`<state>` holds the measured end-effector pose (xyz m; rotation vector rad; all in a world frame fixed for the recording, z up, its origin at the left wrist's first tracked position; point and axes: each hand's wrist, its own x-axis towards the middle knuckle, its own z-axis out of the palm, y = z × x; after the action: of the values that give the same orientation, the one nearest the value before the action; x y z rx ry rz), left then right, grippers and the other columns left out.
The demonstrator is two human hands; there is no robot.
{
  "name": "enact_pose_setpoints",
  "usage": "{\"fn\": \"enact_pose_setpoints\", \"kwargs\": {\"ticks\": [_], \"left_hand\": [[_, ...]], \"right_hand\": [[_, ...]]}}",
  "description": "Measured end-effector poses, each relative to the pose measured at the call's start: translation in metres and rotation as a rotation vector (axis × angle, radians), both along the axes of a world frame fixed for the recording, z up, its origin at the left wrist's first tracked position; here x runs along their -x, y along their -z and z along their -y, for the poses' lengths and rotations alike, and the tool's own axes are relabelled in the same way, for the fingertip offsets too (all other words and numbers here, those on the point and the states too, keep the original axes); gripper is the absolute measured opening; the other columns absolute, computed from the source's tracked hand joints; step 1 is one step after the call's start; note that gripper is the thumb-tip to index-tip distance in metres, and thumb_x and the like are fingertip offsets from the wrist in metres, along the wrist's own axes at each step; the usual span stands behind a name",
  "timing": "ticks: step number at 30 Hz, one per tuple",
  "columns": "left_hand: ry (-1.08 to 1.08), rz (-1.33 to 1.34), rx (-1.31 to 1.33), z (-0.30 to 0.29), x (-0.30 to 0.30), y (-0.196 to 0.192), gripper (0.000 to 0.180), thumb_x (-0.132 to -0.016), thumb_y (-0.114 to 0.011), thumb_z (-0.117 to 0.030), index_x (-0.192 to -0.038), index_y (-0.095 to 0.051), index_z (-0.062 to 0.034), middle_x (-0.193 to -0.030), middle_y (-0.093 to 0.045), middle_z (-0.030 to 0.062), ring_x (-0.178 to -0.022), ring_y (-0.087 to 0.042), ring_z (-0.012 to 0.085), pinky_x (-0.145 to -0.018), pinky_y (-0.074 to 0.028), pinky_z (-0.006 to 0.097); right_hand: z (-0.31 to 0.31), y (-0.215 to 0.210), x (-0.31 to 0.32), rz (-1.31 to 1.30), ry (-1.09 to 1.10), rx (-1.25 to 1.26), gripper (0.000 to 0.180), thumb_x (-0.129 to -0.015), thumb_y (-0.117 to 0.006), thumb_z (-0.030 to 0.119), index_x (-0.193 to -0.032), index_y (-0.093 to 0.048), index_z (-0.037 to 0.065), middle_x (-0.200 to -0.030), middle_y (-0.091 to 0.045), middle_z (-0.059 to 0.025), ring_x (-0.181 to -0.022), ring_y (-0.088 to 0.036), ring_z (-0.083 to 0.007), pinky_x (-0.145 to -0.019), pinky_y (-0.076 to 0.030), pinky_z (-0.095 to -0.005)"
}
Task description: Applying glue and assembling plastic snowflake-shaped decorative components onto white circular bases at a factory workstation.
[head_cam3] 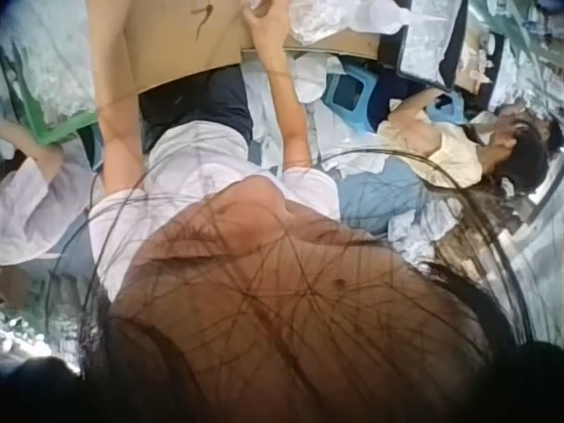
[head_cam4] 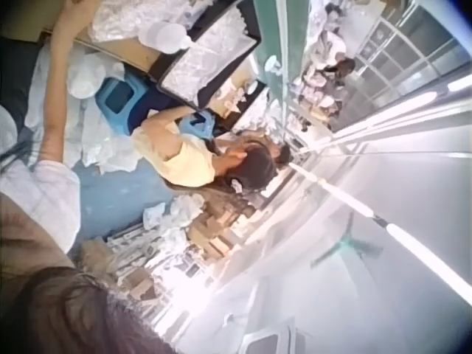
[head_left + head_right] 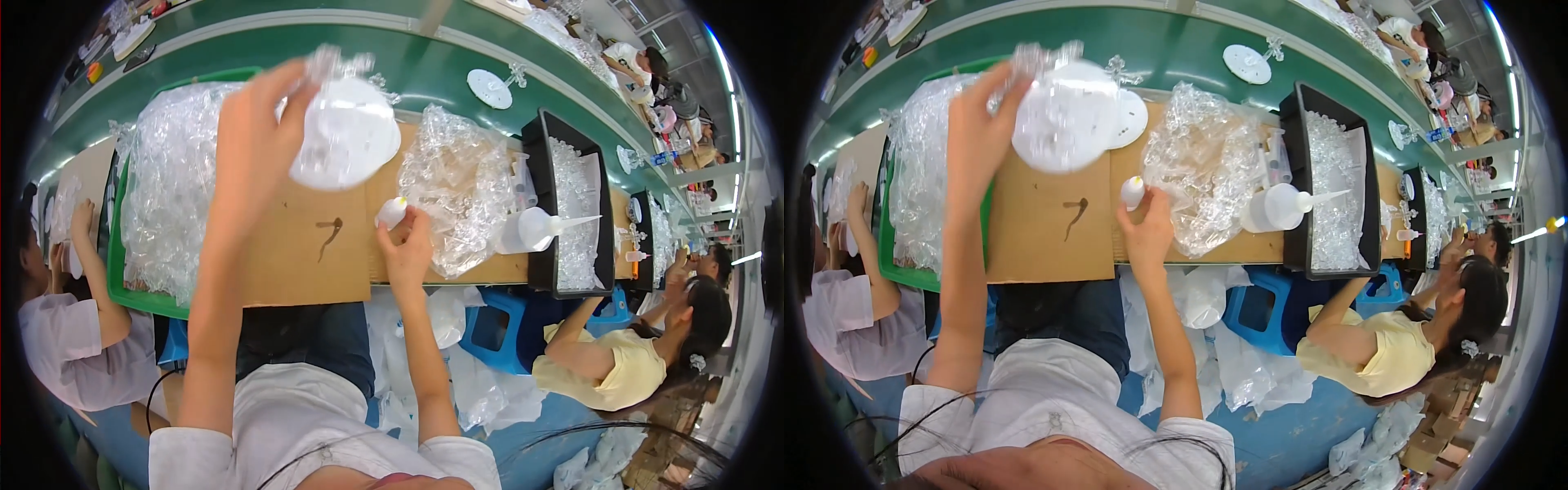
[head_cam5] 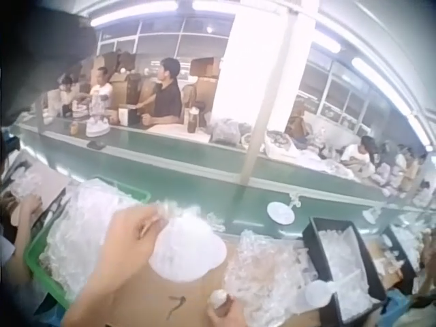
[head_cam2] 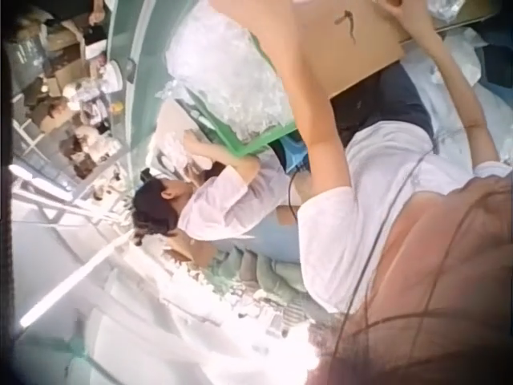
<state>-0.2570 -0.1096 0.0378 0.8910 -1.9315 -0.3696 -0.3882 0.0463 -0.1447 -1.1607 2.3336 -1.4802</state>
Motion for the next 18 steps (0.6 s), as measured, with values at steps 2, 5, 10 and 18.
{"fn": "enact_pose_setpoints", "kwargs": {"ticks": [2,5,10,18], "left_hand": [[0.017,0.014,0.063,0.035,0.025,-0.029,0.021,-0.082,-0.063,-0.018,-0.096,-0.066,-0.0036,-0.086,-0.065,0.0205,-0.074,-0.061,0.0376,-0.064,-0.046,0.041],[0.160,-0.008,0.259,0.116,0.067,-0.055,0.019,-0.077,-0.059,-0.012,-0.087,-0.065,0.0019,-0.079,-0.062,0.0252,-0.077,-0.062,0.0396,-0.068,-0.047,0.045],[0.339,0.285,-0.039,0.236,0.144,-0.012,0.024,-0.079,-0.063,-0.024,-0.093,-0.068,-0.0046,-0.085,-0.066,0.0199,-0.074,-0.062,0.0379,-0.066,-0.049,0.042],[0.208,0.543,-0.203,0.345,0.171,0.108,0.027,-0.076,-0.062,-0.029,-0.086,-0.069,-0.0049,-0.089,-0.066,0.0217,-0.085,-0.064,0.0399,-0.077,-0.051,0.046]], "right_hand": [[-0.001,-0.006,0.004,-0.032,0.011,-0.035,0.047,-0.076,-0.073,0.011,-0.116,-0.050,0.002,-0.103,-0.063,-0.0137,-0.088,-0.063,-0.0240,-0.069,-0.049,-0.0308],[-0.003,-0.022,0.000,-0.046,-0.030,-0.015,0.055,-0.075,-0.072,0.011,-0.123,-0.048,0.002,-0.108,-0.061,-0.0159,-0.094,-0.061,-0.0308,-0.077,-0.049,-0.0385],[-0.036,-0.028,0.013,-0.121,-0.116,-0.142,0.063,-0.074,-0.070,0.001,-0.132,-0.043,0.003,-0.119,-0.057,-0.0151,-0.105,-0.059,-0.0262,-0.078,-0.054,-0.0327],[0.028,-0.165,0.109,-0.568,-0.013,-0.209,0.019,-0.079,-0.067,0.008,-0.098,-0.066,0.008,-0.083,-0.067,-0.0101,-0.083,-0.065,-0.0297,-0.076,-0.049,-0.0381]]}}
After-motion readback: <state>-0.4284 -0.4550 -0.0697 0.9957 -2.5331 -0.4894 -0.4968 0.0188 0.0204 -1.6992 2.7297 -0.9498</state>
